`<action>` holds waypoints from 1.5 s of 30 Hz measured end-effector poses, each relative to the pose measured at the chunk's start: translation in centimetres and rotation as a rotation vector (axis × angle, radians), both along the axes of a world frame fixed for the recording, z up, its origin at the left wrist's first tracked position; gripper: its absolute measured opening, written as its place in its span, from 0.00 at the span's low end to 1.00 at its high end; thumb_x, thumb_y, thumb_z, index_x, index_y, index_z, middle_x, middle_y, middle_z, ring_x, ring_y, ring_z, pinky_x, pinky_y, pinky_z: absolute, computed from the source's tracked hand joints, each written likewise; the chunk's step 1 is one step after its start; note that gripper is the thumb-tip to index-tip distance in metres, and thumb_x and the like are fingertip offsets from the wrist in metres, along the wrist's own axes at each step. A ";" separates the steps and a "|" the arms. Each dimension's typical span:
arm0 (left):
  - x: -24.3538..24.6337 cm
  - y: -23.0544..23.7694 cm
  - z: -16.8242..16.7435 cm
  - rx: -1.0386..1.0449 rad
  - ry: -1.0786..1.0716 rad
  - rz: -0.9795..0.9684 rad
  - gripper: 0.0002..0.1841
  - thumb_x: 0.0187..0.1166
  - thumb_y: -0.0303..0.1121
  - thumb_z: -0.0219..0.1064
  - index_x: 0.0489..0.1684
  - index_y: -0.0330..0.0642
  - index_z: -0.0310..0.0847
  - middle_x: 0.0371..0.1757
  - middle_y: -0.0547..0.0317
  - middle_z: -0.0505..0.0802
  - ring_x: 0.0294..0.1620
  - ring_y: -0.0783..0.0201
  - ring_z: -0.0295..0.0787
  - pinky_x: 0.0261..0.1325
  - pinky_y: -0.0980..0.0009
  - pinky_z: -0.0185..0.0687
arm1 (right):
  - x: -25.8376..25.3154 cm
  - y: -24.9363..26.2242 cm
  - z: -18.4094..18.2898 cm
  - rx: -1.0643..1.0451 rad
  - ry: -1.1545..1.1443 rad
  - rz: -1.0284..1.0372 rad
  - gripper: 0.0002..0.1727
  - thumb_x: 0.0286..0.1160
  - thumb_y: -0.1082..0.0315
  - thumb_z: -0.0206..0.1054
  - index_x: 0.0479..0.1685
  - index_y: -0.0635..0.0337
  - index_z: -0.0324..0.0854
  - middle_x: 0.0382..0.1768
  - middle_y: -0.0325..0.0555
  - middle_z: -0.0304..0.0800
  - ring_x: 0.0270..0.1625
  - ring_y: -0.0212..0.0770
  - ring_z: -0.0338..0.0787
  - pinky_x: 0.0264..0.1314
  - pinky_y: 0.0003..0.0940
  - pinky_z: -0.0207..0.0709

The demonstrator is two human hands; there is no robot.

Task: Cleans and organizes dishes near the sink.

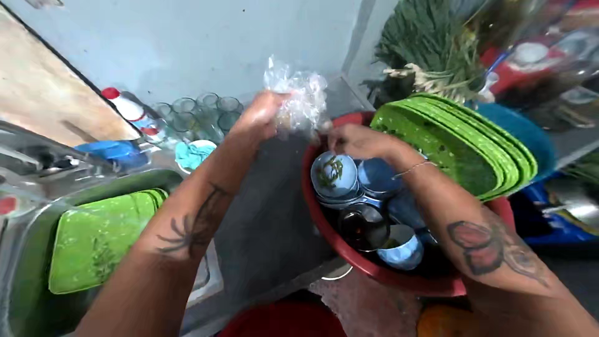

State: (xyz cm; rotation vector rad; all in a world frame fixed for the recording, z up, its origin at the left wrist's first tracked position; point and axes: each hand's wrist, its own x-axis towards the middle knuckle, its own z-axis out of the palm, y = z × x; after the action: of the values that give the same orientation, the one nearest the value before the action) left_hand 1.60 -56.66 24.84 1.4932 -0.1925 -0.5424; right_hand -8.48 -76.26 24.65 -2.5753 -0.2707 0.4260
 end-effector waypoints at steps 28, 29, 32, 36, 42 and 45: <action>-8.4 2.4 -9.1 0.390 -0.315 -0.251 0.22 0.85 0.40 0.67 0.66 0.29 0.77 0.46 0.47 0.90 0.41 0.63 0.87 0.49 0.59 0.86 | -23.4 0.3 4.9 0.631 -0.280 -1.024 0.13 0.71 0.82 0.60 0.48 0.58 0.81 0.30 0.36 0.87 0.24 0.26 0.82 0.26 0.19 0.77; -8.0 2.0 -8.8 0.445 -0.308 -0.225 0.21 0.85 0.41 0.67 0.62 0.30 0.78 0.43 0.48 0.89 0.36 0.63 0.85 0.45 0.59 0.86 | -25.0 0.9 4.7 0.631 -0.288 -1.028 0.14 0.70 0.83 0.60 0.49 0.58 0.82 0.31 0.37 0.88 0.24 0.26 0.81 0.25 0.19 0.77; -6.2 1.2 -7.1 0.594 -0.402 -0.113 0.20 0.84 0.37 0.67 0.61 0.25 0.79 0.45 0.37 0.88 0.38 0.51 0.85 0.46 0.49 0.84 | -29.1 1.7 3.7 0.622 -0.287 -1.044 0.18 0.65 0.79 0.64 0.54 0.53 0.84 0.34 0.36 0.90 0.23 0.26 0.84 0.21 0.20 0.78; -3.9 -0.6 -4.3 0.480 -0.552 -0.152 0.41 0.76 0.27 0.71 0.88 0.29 0.50 0.77 0.32 0.77 0.74 0.48 0.80 0.77 0.51 0.75 | -34.3 2.4 1.2 0.701 -0.246 -1.215 0.20 0.53 0.75 0.67 0.48 0.47 0.89 0.31 0.31 0.92 0.24 0.24 0.85 0.22 0.18 0.79; -4.2 -7.7 -0.1 0.738 -0.606 -0.567 0.20 0.82 0.33 0.69 0.66 0.29 0.77 0.57 0.36 0.88 0.56 0.47 0.86 0.63 0.42 0.79 | -38.6 4.3 -0.2 0.821 -0.302 -1.393 0.18 0.56 0.76 0.66 0.47 0.50 0.89 0.31 0.34 0.93 0.25 0.26 0.87 0.25 0.19 0.83; -4.3 -11.2 -0.8 0.979 -0.636 -0.777 0.21 0.83 0.37 0.69 0.60 0.24 0.78 0.53 0.28 0.87 0.52 0.36 0.84 0.60 0.32 0.74 | -39.9 5.1 -0.1 0.861 -0.355 -1.407 0.20 0.57 0.79 0.66 0.51 0.54 0.88 0.34 0.37 0.93 0.27 0.28 0.88 0.28 0.21 0.84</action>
State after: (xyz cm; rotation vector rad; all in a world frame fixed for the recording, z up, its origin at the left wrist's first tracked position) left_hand -2.73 -67.82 24.02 2.5311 -1.1685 -0.8116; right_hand -48.37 -71.19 24.53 -1.4293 0.9786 -0.5578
